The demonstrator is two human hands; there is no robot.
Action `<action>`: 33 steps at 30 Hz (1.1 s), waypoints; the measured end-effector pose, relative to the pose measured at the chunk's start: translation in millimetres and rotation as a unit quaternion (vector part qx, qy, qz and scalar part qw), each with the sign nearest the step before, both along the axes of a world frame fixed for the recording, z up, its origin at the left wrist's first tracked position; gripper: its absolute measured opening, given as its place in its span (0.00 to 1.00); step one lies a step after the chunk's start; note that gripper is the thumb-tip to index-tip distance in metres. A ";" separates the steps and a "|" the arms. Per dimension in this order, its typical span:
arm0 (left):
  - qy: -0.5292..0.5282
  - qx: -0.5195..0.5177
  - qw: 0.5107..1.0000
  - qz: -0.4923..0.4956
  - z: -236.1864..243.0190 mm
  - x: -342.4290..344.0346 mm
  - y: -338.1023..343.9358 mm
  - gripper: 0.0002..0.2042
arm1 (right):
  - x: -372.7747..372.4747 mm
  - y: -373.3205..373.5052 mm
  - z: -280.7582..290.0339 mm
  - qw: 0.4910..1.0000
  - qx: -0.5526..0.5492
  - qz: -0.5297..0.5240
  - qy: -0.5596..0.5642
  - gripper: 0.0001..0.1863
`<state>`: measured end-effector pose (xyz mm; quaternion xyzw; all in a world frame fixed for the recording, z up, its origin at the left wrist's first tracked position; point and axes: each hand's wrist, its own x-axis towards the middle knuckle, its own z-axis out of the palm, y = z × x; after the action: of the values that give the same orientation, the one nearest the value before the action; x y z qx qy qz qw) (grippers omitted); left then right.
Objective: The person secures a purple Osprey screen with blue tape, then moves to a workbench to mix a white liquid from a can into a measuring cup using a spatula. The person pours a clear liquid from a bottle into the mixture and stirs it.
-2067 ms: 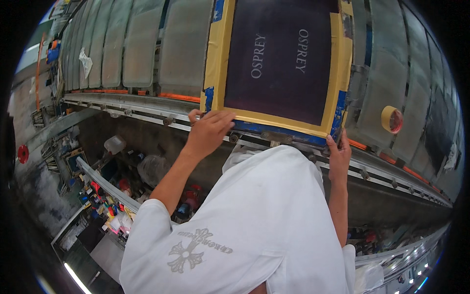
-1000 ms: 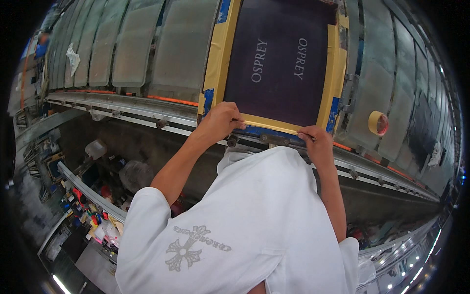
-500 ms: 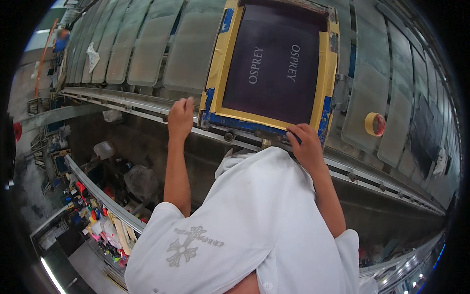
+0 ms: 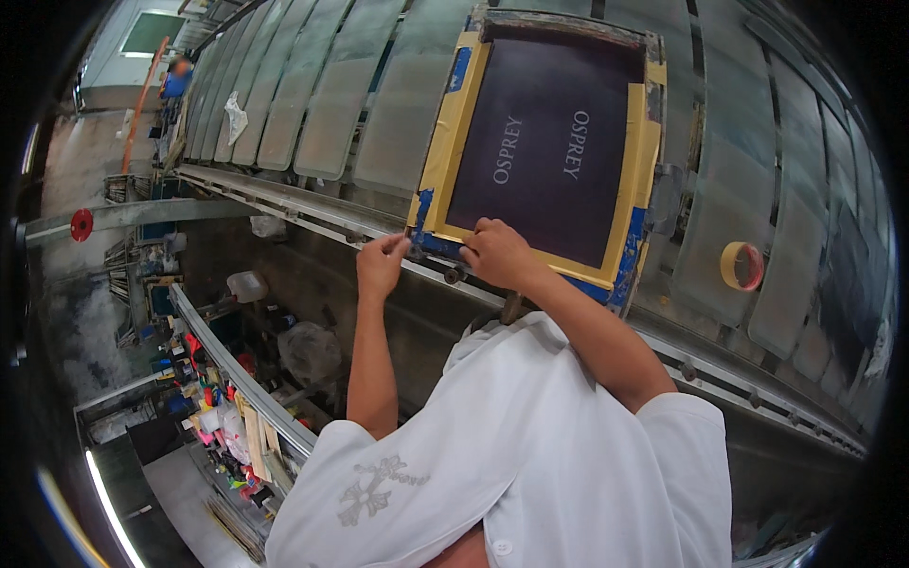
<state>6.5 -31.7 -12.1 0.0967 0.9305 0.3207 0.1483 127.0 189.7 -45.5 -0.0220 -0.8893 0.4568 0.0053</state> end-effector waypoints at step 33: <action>-0.139 0.080 0.987 -0.011 -11.3 -30.6 -10.8 0.10 | 286.5 148.0 29.8 0.854 0.148 -0.391 -0.310 0.13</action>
<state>-24.0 -42.5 -23.4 0.0725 0.8711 0.4027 0.2716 413.5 337.7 -15.7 -0.5070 -0.8202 0.2493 -0.0894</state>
